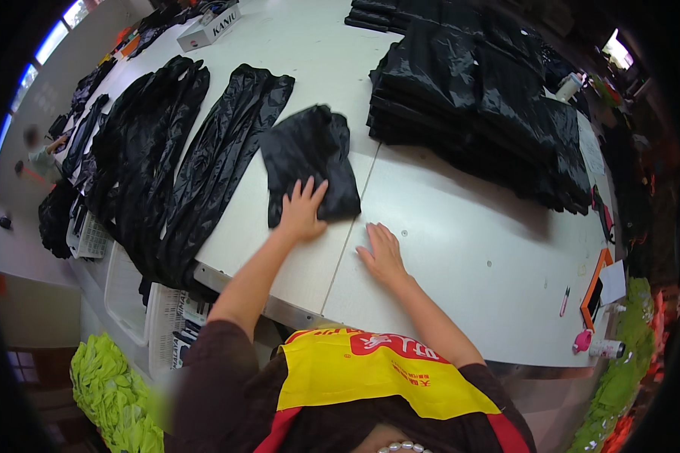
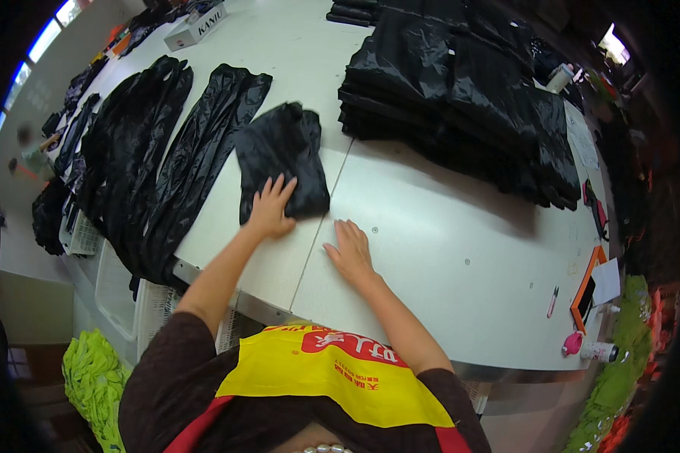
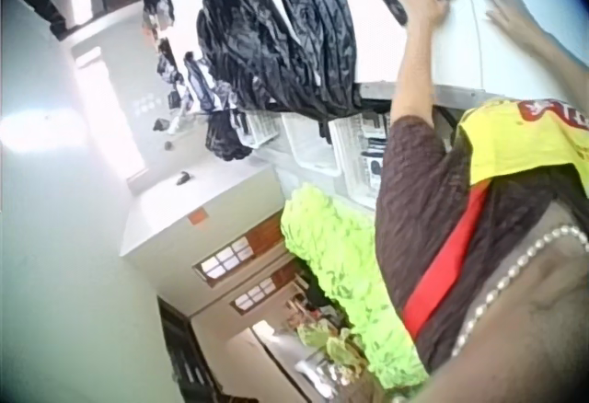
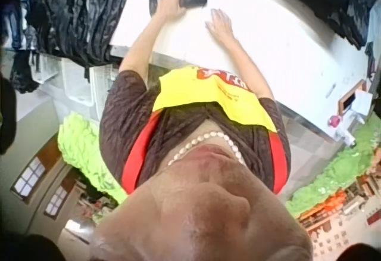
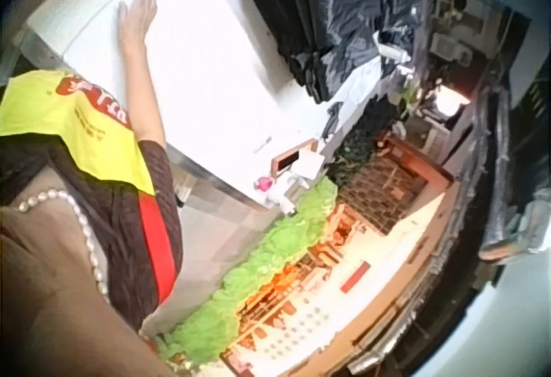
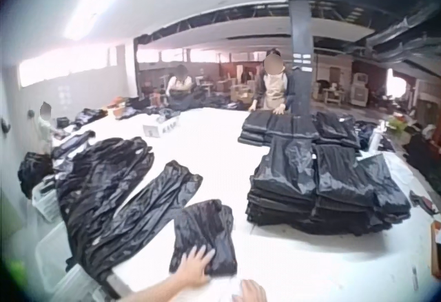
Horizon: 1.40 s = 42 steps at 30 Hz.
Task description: The person repeatedly folds black trousers on a white table. They unfold each pair, smooth the fabric, fold the legs together, and then fold the garment in half or thirds before stacking it. The process is repeated for multiple trousers throughout the clip.
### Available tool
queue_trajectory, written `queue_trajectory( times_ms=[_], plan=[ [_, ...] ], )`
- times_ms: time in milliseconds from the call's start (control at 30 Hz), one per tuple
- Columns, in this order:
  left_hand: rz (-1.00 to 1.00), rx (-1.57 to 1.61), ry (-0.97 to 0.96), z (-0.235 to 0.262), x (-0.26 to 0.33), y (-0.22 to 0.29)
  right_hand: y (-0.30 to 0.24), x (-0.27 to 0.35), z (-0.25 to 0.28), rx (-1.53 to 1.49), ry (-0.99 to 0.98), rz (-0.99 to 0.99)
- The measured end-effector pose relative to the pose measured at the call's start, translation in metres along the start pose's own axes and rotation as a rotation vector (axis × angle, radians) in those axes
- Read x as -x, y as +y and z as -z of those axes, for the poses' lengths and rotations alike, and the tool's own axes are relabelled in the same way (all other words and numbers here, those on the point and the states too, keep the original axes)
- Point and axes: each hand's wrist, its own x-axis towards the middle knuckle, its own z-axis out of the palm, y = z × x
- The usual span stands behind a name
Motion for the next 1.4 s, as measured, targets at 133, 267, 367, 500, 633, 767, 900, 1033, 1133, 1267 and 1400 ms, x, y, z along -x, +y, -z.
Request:
queue_trajectory(
  times_ms=[133, 267, 367, 500, 633, 767, 900, 1033, 1133, 1267, 1400],
  plan=[
    [-0.094, -0.056, -0.018, 0.006, -0.117, -0.048, 0.004, 0.008, 0.006, 0.216, 0.007, 0.088],
    [-0.065, -0.194, -0.036, 0.008, -0.200, -0.055, 0.000, 0.002, 0.008, 0.180, -0.018, 0.038],
    [-0.004, -0.138, -0.043, 0.009, -0.231, -0.040, 0.000, -0.001, 0.007, 0.186, -0.012, 0.017],
    [-0.143, -0.114, 0.024, 0.001, -0.232, -0.039, -0.002, -0.009, 0.004, 0.196, -0.007, -0.002],
    [-0.299, -0.113, 0.167, -0.005, -0.225, -0.054, -0.005, -0.011, 0.000, 0.214, 0.009, 0.003],
    [-0.275, 0.191, 0.388, 0.018, -0.215, -0.096, -0.001, -0.007, 0.001, 0.241, 0.010, -0.002],
    [0.541, -0.463, 0.554, 0.051, -0.184, -0.216, -0.001, -0.006, -0.001, 0.231, 0.036, 0.027],
    [0.816, -0.116, 0.243, 0.042, -0.141, -0.301, 0.002, -0.004, -0.001, 0.242, 0.042, 0.059],
    [0.721, 0.083, 0.359, 0.039, -0.085, -0.276, 0.004, -0.002, -0.002, 0.240, 0.043, 0.072],
    [0.563, 0.406, 0.570, 0.009, 0.022, -0.176, 0.008, 0.002, -0.004, 0.192, 0.073, 0.096],
    [0.464, 0.635, 0.529, -0.021, 0.135, -0.041, 0.021, 0.011, -0.001, -0.013, 0.088, -0.011]
  ],
)
